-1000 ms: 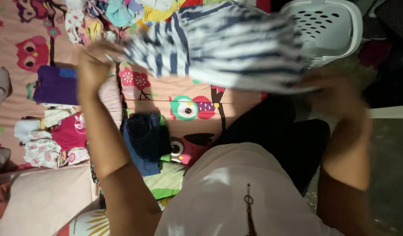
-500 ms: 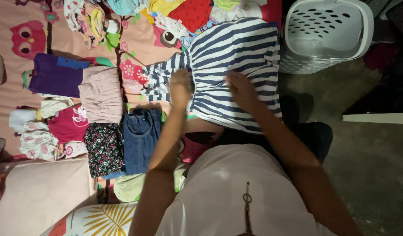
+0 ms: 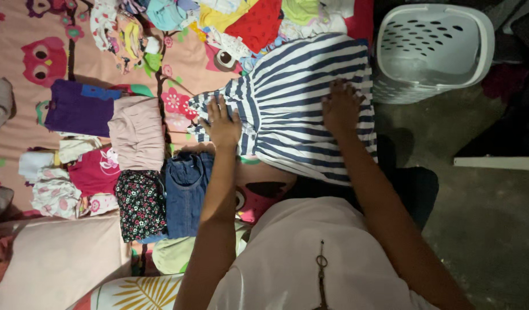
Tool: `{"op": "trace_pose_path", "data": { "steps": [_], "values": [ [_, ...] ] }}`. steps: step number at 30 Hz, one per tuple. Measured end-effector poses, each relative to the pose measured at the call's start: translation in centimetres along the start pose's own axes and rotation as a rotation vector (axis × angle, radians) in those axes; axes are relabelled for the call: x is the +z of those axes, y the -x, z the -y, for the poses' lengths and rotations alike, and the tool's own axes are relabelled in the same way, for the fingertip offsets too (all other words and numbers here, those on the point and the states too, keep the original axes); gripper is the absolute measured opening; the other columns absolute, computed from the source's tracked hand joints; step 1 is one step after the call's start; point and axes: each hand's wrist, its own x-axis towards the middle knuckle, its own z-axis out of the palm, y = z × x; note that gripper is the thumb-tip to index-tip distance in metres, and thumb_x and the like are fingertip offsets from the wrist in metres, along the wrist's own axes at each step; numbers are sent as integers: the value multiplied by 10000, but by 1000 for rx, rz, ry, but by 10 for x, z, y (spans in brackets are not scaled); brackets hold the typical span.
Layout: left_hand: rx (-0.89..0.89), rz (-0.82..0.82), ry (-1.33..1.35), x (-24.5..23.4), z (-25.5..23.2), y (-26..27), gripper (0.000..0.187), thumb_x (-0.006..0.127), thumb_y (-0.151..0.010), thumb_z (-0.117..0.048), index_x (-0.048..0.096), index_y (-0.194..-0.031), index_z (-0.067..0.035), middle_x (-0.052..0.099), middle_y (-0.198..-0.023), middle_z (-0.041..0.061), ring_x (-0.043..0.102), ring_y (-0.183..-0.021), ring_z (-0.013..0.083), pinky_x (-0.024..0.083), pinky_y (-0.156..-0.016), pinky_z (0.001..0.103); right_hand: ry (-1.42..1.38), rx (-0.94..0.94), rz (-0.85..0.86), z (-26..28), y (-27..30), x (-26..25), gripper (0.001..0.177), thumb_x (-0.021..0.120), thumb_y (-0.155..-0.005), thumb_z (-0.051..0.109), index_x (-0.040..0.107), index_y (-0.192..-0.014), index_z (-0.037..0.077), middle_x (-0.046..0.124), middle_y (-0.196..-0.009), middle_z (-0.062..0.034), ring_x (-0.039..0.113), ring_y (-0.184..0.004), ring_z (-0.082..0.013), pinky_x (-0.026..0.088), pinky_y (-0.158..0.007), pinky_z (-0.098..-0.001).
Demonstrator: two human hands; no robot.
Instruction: The person folds multiple small garments on a bed, including a white sock, a pink shirt, a white patterned cloth, a striped shirt, a white cloth, a yellow shirt, a red shirt, and a green shirt. Each item is smoothed and folded by hand and placed in a growing stack.
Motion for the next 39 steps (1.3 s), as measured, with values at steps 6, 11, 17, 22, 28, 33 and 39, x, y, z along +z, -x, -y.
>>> {"op": "trace_pose_path", "data": {
  "steps": [6, 11, 17, 22, 28, 33, 39],
  "values": [
    [209, -314, 65, 41, -11, 7, 605, 536, -1004, -244, 422, -1585, -121, 300, -1701, 188, 156, -1599, 423, 108, -1281, 646, -236, 349, -35, -55, 43, -21, 575, 620, -941, 331, 573, -1460, 87, 648, -1349, -161, 621, -1165, -372, 489, -993, -518],
    [522, -39, 233, 62, -70, 30, 557, 519, -1060, -366, 435, -1574, -169, 298, -1688, 168, 156, -1599, 421, 105, -1280, 641, -608, 547, 33, -86, 62, -28, 504, 738, -930, 405, 711, -1271, 35, 753, -1083, -157, 715, -957, -278, 547, -873, -376],
    [472, 40, 10, 51, -99, 40, 676, 327, -1051, -577, 316, -1628, -223, 107, -1713, 173, 63, -1573, 428, 67, -1232, 647, -861, 684, 181, -97, 43, -31, 518, 805, -887, 396, 726, -1196, -12, 753, -1116, -153, 711, -985, -232, 555, -869, -338],
    [505, 1, 6, 53, -96, 45, 680, 347, -1065, -583, 320, -1633, -210, 127, -1708, 186, 74, -1568, 436, 75, -1221, 652, -857, 731, 314, -121, 42, -30, 401, 787, -863, 295, 744, -1121, -9, 746, -1104, -157, 698, -950, -244, 558, -842, -365],
    [496, 6, 23, 50, -97, 46, 674, 366, -1041, -589, 357, -1614, -234, 157, -1711, 178, 88, -1574, 425, 88, -1225, 646, -894, 513, 68, -132, 64, -2, 449, 725, -1088, 351, 639, -1279, -46, 728, -1183, -193, 683, -1063, -258, 542, -954, -368],
    [491, 11, 14, 49, -100, 44, 669, 371, -1050, -588, 346, -1620, -238, 159, -1713, 173, 82, -1573, 427, 73, -1231, 650, -817, 330, 315, -134, 90, -46, 739, 863, -831, 298, 520, -1409, -10, 678, -1241, -201, 676, -1065, -288, 563, -836, -381],
    [505, 19, 25, 53, -97, 44, 675, 371, -1053, -583, 328, -1625, -225, 144, -1711, 187, 69, -1572, 437, 61, -1222, 660, -1064, 478, 470, -104, 116, -129, 969, 845, -741, 257, 327, -1554, 156, 647, -1275, -119, 676, -996, -216, 601, -659, -386]
  ]
}}
